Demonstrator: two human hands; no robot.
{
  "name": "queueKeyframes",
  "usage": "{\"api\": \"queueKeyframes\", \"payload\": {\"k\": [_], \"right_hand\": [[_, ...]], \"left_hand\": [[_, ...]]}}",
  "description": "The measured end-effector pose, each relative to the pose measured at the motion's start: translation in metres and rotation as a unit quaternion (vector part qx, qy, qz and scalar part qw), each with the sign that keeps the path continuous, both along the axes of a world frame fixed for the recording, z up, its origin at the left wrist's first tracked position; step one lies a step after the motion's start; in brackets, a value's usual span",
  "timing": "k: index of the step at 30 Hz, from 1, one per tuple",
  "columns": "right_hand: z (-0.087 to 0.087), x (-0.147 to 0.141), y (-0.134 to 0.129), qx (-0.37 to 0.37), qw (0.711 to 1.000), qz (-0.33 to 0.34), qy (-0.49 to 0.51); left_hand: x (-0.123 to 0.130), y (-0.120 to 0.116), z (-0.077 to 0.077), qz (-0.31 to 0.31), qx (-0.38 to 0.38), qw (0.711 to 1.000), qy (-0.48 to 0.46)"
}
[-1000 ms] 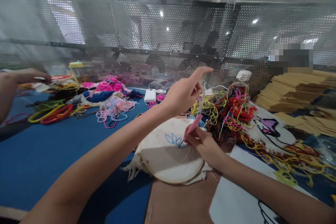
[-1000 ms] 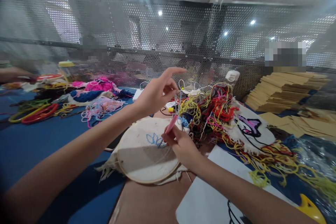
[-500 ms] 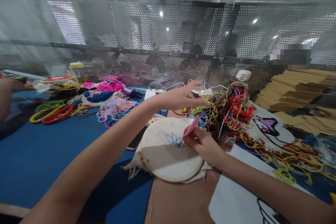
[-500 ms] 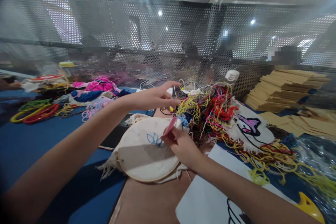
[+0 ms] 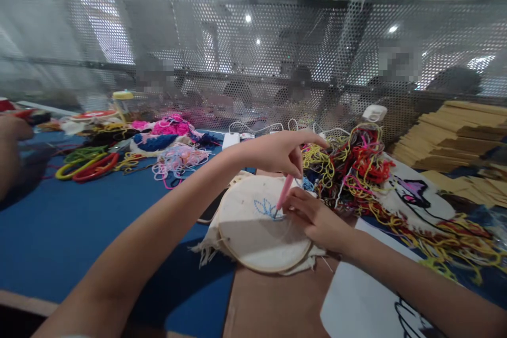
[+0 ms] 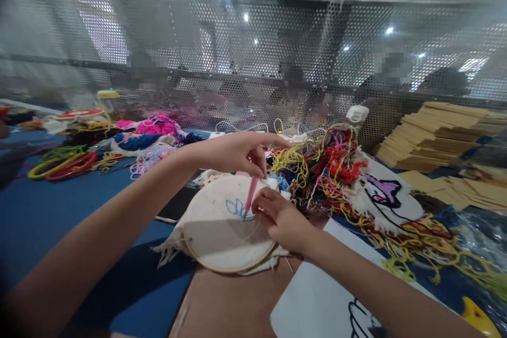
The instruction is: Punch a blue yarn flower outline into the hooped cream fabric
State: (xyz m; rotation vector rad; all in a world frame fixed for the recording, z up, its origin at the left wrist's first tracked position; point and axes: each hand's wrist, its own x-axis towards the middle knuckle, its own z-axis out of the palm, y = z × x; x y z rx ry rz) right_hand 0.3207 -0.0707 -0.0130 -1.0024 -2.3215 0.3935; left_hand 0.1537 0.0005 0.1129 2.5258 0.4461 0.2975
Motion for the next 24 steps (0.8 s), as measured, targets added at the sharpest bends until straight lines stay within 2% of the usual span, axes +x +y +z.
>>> {"api": "queueKeyframes", "payload": {"k": [7,14,20,24], "right_hand": [[-0.005,-0.007,0.000,-0.001,0.999,-0.004,-0.054],[-0.007,-0.007,0.003,-0.034,0.999,-0.019,0.015],[-0.007,-0.008,0.003,-0.016,0.998,-0.031,-0.053],[-0.006,-0.008,0.003,-0.035,0.999,-0.032,-0.019]], "left_hand": [[-0.004,0.010,0.002,-0.018,-0.046,0.999,0.018],[-0.009,0.014,0.004,-0.023,-0.087,0.996,0.025],[-0.008,0.014,0.004,0.000,-0.110,0.994,0.014],[-0.007,0.015,0.003,0.002,-0.116,0.993,0.012]]}}
